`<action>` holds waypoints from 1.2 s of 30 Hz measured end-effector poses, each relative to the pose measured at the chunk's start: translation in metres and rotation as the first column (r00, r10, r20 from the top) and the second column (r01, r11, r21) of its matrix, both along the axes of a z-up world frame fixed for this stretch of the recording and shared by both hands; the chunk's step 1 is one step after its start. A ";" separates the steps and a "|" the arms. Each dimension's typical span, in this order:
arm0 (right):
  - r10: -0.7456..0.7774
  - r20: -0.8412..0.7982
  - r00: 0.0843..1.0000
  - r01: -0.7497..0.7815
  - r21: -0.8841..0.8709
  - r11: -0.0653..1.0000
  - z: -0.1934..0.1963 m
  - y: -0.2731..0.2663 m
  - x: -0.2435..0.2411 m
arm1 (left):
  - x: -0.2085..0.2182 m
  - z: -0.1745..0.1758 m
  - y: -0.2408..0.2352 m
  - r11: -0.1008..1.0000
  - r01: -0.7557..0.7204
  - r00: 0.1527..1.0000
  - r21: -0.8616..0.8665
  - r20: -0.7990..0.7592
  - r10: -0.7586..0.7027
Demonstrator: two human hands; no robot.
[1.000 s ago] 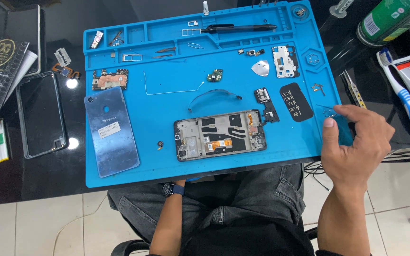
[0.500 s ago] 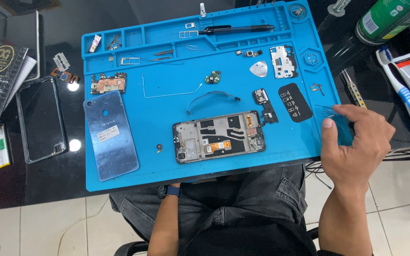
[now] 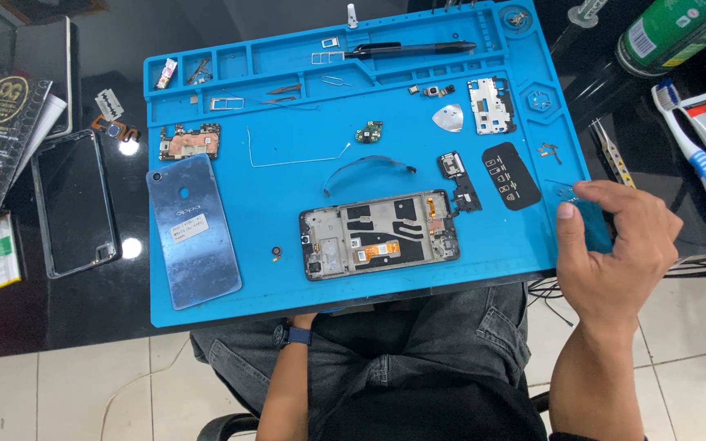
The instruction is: The person cleans a small component with a tissue, then uses a soldering iron to heat and separate a flex cable from a small orange frame. The disassembled phone parts remain on the blue mat throughout.
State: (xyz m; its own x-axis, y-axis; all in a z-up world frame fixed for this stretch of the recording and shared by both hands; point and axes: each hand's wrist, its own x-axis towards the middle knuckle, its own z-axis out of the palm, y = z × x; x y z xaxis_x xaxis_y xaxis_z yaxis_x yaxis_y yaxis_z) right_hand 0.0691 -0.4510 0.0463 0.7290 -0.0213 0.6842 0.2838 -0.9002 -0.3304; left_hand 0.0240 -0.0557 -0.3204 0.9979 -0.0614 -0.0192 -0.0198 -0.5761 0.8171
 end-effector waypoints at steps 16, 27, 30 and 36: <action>0.363 -0.302 0.882 -0.466 -0.429 0.774 0.054 0.036 0.047 | -0.024 0.063 -0.041 1.000 -0.030 0.998 -0.006 -0.058 0.029; 0.434 -0.225 0.872 -0.489 -0.429 0.759 0.039 0.028 0.050 | -0.032 0.067 -0.049 0.999 -0.032 0.995 -0.011 -0.099 0.031; 0.455 -0.245 0.856 -0.513 -0.305 0.802 0.035 0.023 0.048 | -0.034 0.067 -0.048 0.999 -0.036 0.993 -0.007 -0.112 0.035; 0.441 -0.150 0.885 -0.464 -0.214 0.859 0.035 0.021 0.035 | -0.042 0.208 -0.085 0.998 0.041 0.998 -0.054 -0.054 -0.044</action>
State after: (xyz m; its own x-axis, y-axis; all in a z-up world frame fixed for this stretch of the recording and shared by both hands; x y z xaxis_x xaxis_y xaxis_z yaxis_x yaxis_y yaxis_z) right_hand 0.1044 -0.4296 0.0809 0.6789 0.4805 0.5552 0.6577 -0.7342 -0.1688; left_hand -0.0185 -0.1403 -0.1121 0.9918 -0.1066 -0.0702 0.0028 -0.5314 0.8471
